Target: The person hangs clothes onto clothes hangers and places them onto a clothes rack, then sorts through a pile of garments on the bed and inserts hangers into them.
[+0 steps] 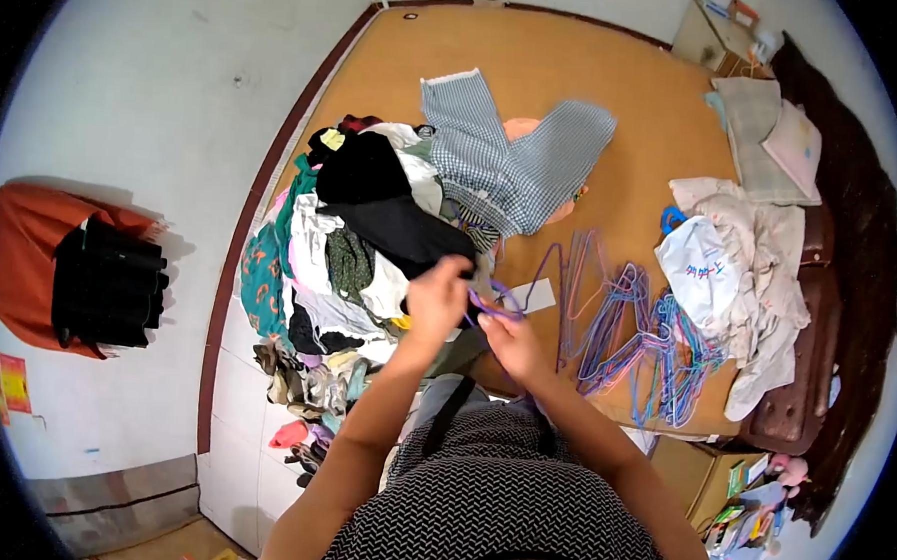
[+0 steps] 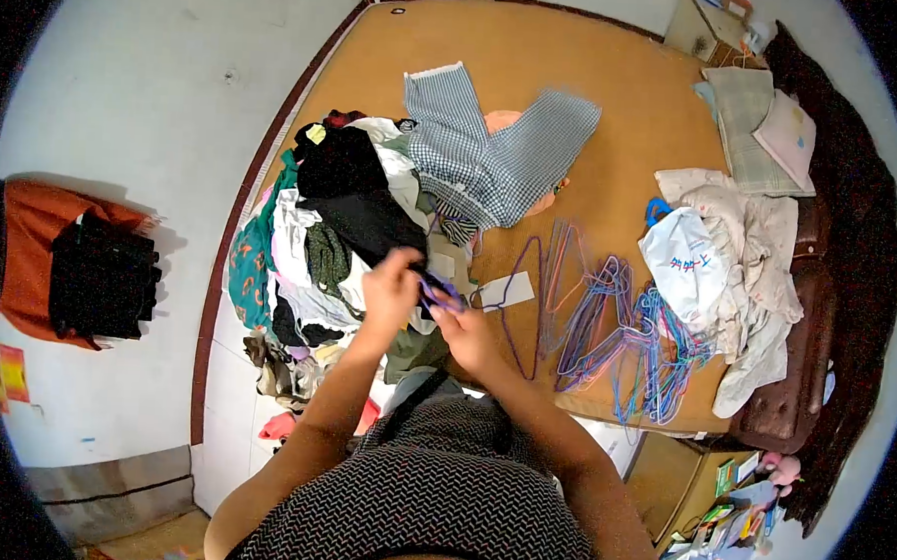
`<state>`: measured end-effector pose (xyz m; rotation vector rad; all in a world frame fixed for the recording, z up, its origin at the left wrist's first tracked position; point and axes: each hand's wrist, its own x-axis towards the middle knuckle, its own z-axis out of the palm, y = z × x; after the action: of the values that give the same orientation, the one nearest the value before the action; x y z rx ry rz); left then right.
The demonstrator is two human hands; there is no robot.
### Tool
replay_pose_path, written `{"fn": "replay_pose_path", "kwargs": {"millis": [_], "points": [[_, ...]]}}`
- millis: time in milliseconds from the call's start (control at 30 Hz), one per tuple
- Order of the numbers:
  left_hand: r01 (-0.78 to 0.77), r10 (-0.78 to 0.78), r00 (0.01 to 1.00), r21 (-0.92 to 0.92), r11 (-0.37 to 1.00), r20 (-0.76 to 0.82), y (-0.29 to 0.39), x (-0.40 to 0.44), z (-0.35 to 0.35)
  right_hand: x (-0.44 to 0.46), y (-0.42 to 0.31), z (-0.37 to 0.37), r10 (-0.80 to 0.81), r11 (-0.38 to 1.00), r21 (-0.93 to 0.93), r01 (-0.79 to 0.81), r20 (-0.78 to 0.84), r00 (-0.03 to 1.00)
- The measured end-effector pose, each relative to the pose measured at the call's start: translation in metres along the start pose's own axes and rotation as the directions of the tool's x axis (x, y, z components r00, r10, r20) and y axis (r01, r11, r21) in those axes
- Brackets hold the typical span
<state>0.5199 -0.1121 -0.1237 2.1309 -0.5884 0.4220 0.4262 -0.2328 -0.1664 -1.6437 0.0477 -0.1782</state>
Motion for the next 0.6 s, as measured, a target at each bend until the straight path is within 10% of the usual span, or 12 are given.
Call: {"fn": "replay_pose_path", "kwargs": {"millis": [133,367,600], "points": [[-0.077,0.07,0.99,-0.058,0.995,-0.122,0.041,-0.012,-0.021,0.014,-0.058,-0.007,0.292,0.871,0.403,-0.28,0.034,0.956],[0.361,-0.281,0.903,0.22,0.906,-0.325,0.01,-0.036,-0.05,0.054,-0.168,-0.04,0.155,0.61,0.789,-0.073,-0.029,0.987],[0.506,-0.51,0.851,0.062,0.86,0.124,0.041,-0.094,-0.036,0.098,-0.142,-0.002,-0.015,0.759,0.621,0.196,-0.285,0.958]]}}
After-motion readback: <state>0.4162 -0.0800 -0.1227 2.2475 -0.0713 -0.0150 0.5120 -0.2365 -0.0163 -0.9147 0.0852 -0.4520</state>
